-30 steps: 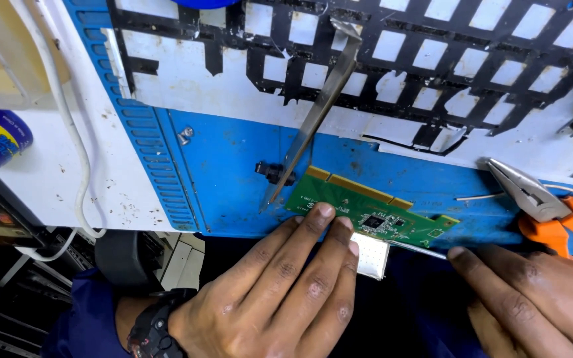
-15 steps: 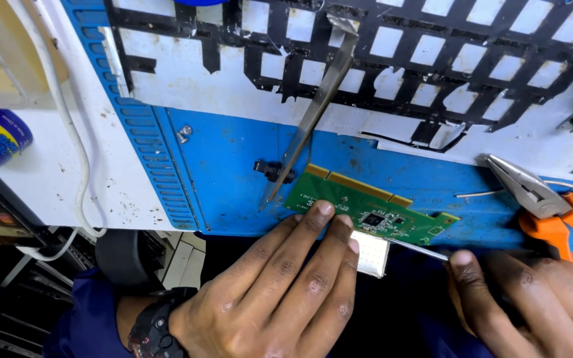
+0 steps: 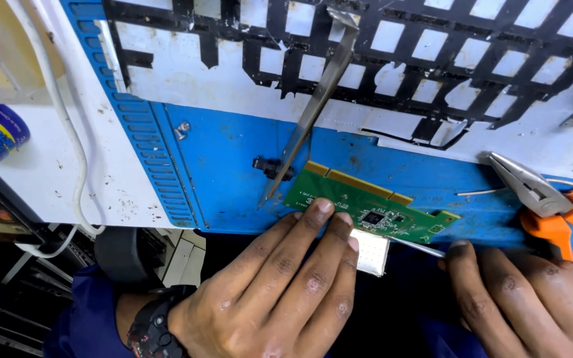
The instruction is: Soldering components onto a circuit board at a repair workbench
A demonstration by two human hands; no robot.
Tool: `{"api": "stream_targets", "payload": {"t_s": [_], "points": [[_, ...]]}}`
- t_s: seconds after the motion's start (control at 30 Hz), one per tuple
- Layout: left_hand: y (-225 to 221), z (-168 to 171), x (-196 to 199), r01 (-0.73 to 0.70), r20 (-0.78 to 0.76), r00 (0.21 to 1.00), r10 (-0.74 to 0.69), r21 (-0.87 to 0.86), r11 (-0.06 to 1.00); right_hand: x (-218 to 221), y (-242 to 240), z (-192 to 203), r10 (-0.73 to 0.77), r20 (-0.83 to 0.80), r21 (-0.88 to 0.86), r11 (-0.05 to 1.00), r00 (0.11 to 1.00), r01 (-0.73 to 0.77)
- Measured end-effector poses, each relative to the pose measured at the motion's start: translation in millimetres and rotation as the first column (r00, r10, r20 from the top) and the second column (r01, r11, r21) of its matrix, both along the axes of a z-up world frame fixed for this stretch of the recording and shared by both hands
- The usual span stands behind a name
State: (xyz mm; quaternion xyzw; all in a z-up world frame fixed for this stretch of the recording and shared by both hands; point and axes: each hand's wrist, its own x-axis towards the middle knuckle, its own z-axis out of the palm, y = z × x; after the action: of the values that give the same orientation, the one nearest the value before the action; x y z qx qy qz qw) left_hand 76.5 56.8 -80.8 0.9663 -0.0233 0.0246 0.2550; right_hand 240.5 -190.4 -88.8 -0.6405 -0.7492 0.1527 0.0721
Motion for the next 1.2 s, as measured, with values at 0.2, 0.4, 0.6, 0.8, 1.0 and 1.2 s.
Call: {"api": "stream_targets", "payload": {"t_s": [0.2, 0.4, 0.6, 0.8, 1.0, 1.2], "points": [[-2.5, 0.6, 1.8, -0.003, -0.003, 1.0, 0.003, 0.015, 1.0, -0.8, -2.0, 4.2, -0.001, 0.006, -0.086, 0.996, 1.0, 0.001], [-3.4, 2.2, 3.1, -0.008, 0.008, 1.0, 0.008, 0.025, 1.0, -9.0, -1.6, 9.3, -0.214, -0.036, -0.247, 0.948, 0.976, 0.199], [-4.5, 3.6, 2.8, -0.013, 0.004, 1.0, 0.013, 0.02, 1.0, -5.2, 6.8, 12.5, -0.335, -0.24, -0.284, 0.922, 0.911, 0.264], [-4.1, 5.5, 3.1, -0.021, 0.007, 1.0, 0.021, -0.003, 1.0, 5.3, -3.9, 5.7, -0.206, -0.222, -0.115, 0.976, 0.953, 0.185], [-4.4, 4.2, 5.4, -0.016, 0.019, 1.0, 0.016, 0.014, 1.0, 3.2, -2.8, -0.6, -0.129, -0.136, 0.031, 0.99, 0.982, 0.134], [-3.6, 3.8, 6.3, -0.006, 0.019, 1.0, 0.006, 0.021, 1.0, 2.8, -2.8, 1.7, -0.132, -0.101, -0.018, 0.991, 0.986, 0.131]]}}
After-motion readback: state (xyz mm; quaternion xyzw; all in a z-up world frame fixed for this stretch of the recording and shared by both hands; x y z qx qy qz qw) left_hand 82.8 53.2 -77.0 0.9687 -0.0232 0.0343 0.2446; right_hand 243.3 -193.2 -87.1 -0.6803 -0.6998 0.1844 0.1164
